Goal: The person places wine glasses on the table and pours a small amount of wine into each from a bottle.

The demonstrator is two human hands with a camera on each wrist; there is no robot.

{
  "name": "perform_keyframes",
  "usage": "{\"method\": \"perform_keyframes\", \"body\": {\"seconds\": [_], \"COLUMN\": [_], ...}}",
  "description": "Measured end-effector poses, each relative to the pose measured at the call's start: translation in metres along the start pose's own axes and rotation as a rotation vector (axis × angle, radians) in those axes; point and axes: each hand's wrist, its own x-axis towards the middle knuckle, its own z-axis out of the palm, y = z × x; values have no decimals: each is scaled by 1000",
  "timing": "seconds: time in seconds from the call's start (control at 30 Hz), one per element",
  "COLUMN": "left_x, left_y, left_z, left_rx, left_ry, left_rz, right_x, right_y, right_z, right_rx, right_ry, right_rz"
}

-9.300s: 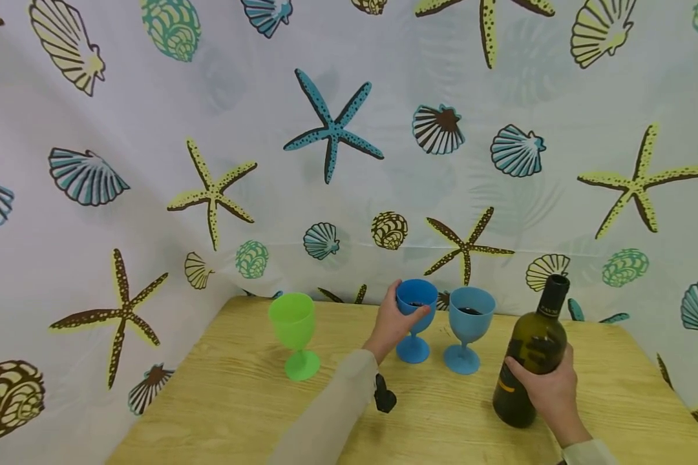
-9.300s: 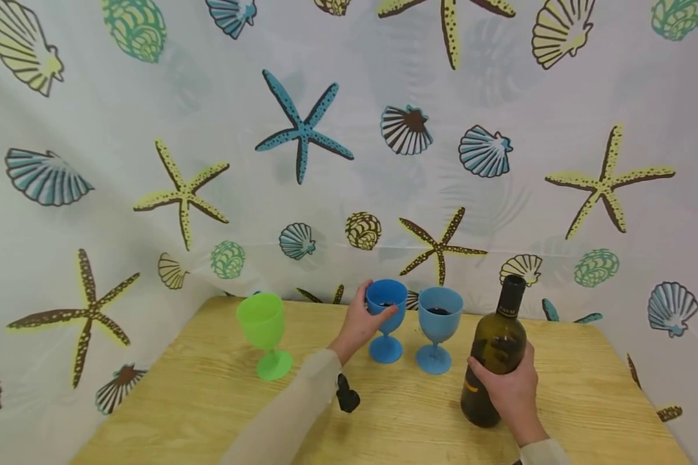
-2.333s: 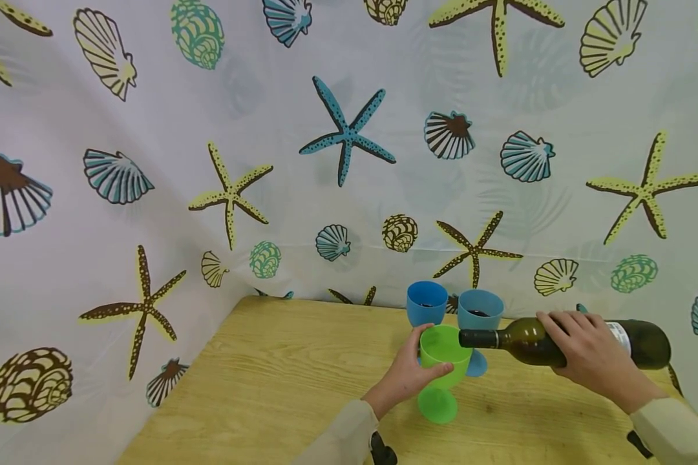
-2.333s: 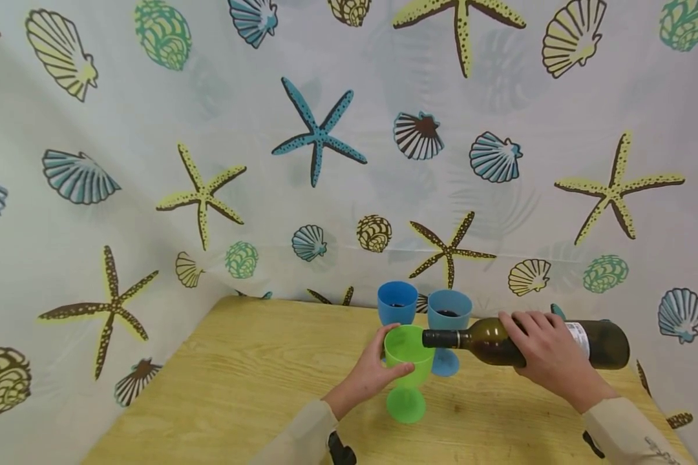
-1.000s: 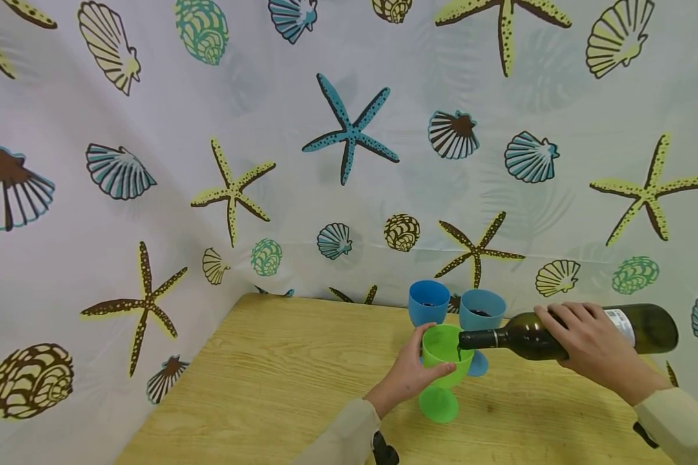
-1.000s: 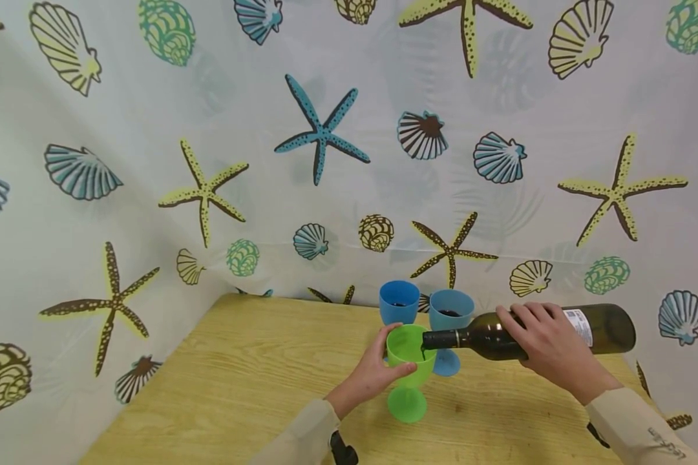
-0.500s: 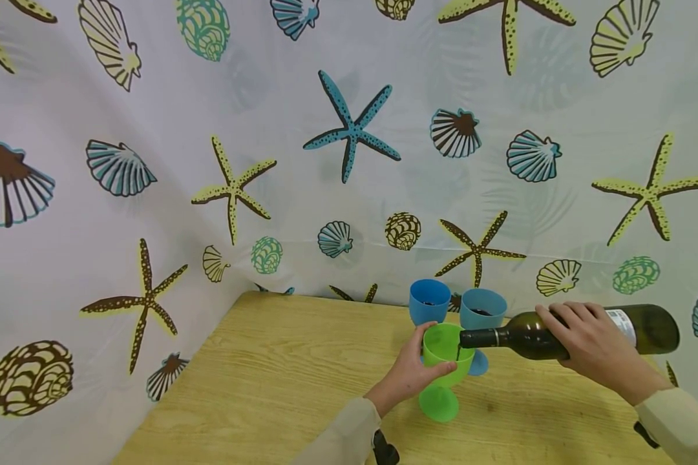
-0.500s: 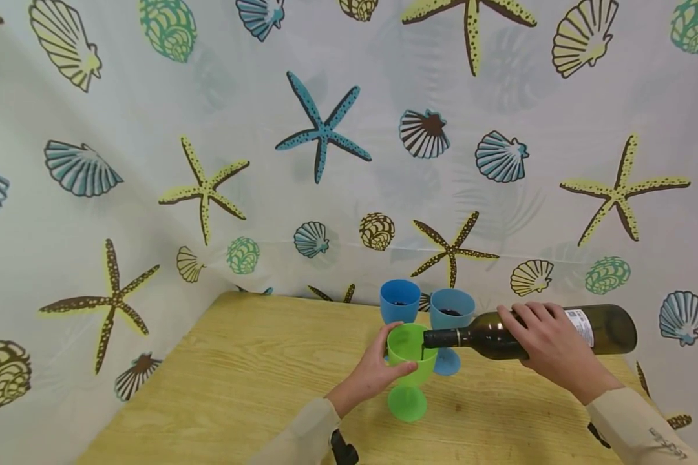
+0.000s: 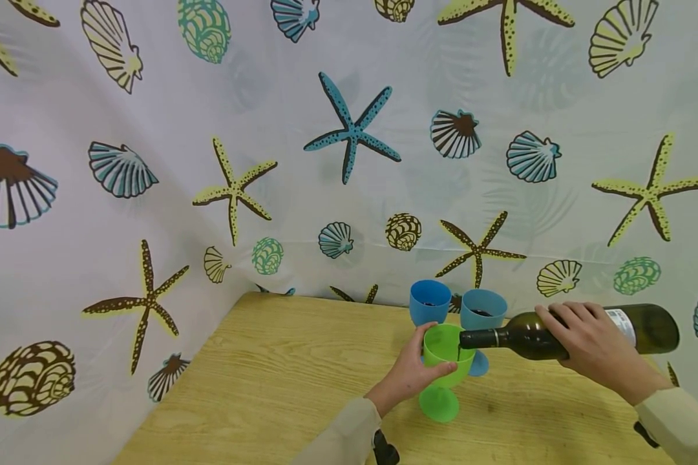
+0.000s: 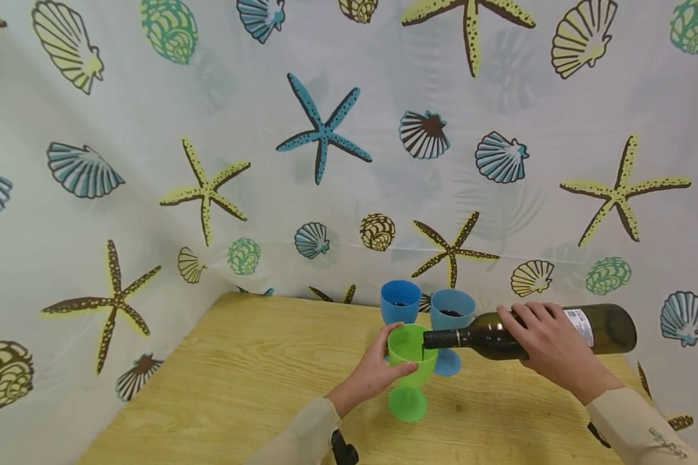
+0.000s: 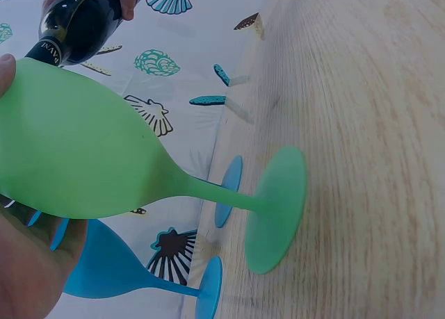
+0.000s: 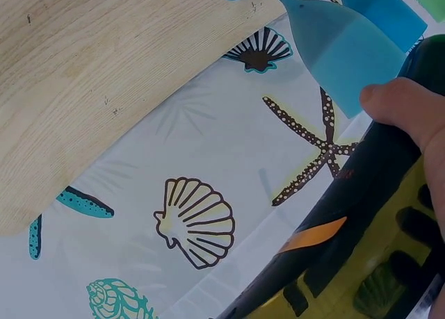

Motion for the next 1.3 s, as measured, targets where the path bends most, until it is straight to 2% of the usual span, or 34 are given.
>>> {"method": "perform_keyframes", "body": {"seconds": [0.6,0.83,1.07,1.3], "left_x": [-1,0,2,1], "left_y": [0,0,0,-1], "left_z": [0,0,0,1], "left_rx": [7,10,7,8], "left_ry": [2,2,3,7], "left_rz": [5,13,-14,-1], "right_x": [1,2,2,3], "right_y": [1,0,0,1], "right_z": [-2,-3,-1,0], "right_rx": [-14,-9,9,10], "right_ry": [-18,-9,8,11], "right_rz": [-9,-5,-8,-9]}}
